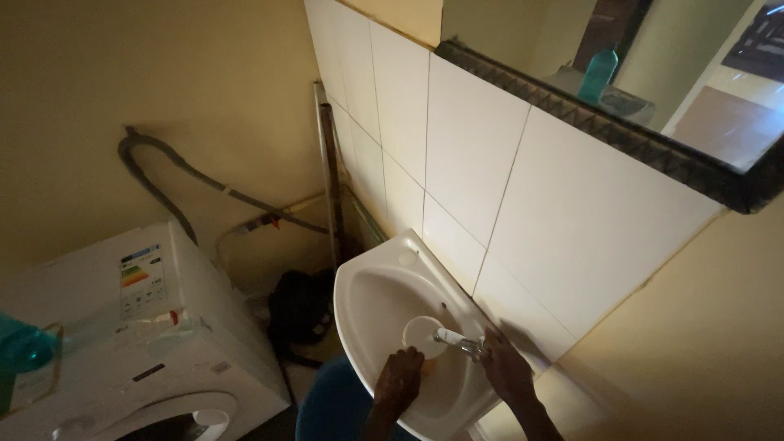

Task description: The person repeatedly fills a small cup with water from a sink faucet and pours it into a blue bucket on the floor. The person uses both hands to hold the cup and control the water flow.

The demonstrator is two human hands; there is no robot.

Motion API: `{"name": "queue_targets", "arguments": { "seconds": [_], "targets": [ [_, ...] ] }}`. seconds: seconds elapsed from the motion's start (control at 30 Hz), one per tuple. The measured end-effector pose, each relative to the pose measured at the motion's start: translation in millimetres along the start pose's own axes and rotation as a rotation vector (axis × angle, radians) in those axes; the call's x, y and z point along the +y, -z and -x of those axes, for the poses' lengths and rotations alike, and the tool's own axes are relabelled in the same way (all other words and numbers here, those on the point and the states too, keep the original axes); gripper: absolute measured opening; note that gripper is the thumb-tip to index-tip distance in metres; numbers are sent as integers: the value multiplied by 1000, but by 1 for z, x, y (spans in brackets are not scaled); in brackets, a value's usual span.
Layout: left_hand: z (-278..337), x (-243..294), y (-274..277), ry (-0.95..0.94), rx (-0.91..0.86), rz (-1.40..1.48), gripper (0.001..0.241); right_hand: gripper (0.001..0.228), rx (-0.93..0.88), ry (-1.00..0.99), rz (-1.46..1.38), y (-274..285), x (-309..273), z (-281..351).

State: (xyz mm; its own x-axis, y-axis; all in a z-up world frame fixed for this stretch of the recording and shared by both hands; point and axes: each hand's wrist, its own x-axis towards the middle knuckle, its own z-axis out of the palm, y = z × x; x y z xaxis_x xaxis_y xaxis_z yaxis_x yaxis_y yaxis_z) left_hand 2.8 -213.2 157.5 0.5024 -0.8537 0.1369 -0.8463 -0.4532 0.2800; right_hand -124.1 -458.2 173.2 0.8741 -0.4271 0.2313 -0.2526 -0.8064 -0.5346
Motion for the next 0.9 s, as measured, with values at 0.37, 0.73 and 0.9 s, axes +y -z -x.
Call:
{"name": "queue_targets", "arguments": {
  "seconds": [0.37,0.73,0.9],
  "targets": [
    [2,-6,-13,-15,26,-64,17,34,-55,-65,181,11,-15,-2],
    [10,-8,-15,56,264,63,7,39,-23,-57,775,2,-27,-16],
    [23,-4,18,66,432,-12,12,59,-76,-266,629,4,-31,-24]
  ]
}}
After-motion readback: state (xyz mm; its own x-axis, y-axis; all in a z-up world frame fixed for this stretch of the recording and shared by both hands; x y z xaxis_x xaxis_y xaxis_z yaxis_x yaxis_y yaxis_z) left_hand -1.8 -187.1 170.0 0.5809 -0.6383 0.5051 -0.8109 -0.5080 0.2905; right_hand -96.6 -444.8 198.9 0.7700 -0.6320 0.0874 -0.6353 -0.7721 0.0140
